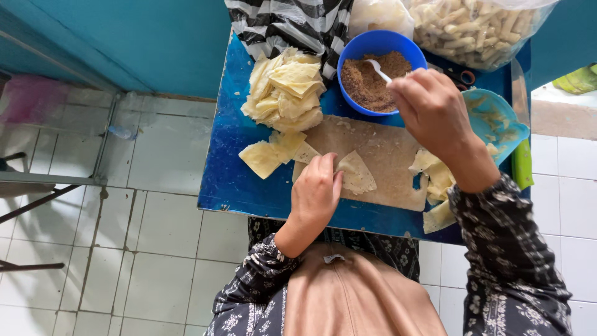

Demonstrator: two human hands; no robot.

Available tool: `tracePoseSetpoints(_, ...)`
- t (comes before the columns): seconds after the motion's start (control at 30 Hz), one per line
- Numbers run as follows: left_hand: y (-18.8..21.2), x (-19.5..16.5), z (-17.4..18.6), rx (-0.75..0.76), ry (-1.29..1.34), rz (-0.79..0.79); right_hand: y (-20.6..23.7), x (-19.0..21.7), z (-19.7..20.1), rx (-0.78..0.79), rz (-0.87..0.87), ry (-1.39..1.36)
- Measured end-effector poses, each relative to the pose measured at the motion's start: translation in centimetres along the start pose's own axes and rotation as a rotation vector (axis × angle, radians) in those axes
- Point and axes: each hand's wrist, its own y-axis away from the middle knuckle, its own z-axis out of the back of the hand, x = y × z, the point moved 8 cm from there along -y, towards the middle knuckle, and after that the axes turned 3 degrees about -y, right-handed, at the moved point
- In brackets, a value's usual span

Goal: The person sits at a blue table folding thin square pastry wrappers. They spoon a brown filling from a blue bowl onto a wrapper, fold the wrapper over the filling into a triangle, pinch the edges closed, and set the folded pastry on the board, repeating with more wrappers.

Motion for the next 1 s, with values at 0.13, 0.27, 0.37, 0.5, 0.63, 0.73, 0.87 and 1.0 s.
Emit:
tracePoseSetpoints(0.13,0.1,0.3,-0.5,0.037,0.006,0.029,-1.5,-1.8,-1.1,-0.128,-0.007,0.006)
tracePoseSetpoints(0.27,0.2,0.6,-0.4,0.080,0.025,0.058,-2.0,-4.6,-2.4,-0.198,-0.233,-0.244)
tracePoseSetpoints(0.37,0.3,0.8,0.2,0.086,0.066,0.069,-1.7,-6.1,-3.0,-0.278,-0.349,-0.417)
tracePoseSetpoints(0.5,-0.1,0.8,0.8,0.068,0.112,0.062,-0.3,-7.6,-2.5,-0.320,-0.423,-0.409)
tracePoseSetpoints(0.63,-0.1,0.9,0.9,0.064,0.124,0.072,1.7,-8.3,-1.4,-0.359,-0.453,-0.447)
tracePoseSetpoints(0.73,0.0,0.5,1.0,0.009,0.135,0.036,3.0,-8.5,-1.0,-0.373,-0.509,-0.526)
tracePoseSetpoints(0.87,0.2,0.6,0.8,0.011,0.122,0.044,3.8,-7.7,-0.4,-0.374,-0.503,-0.510)
tracePoseSetpoints(1.0,0.5,0.8,1.0,0.016,0.078,0.081,4.0,-7.3,-0.4,-0.327,-0.496,-0.495)
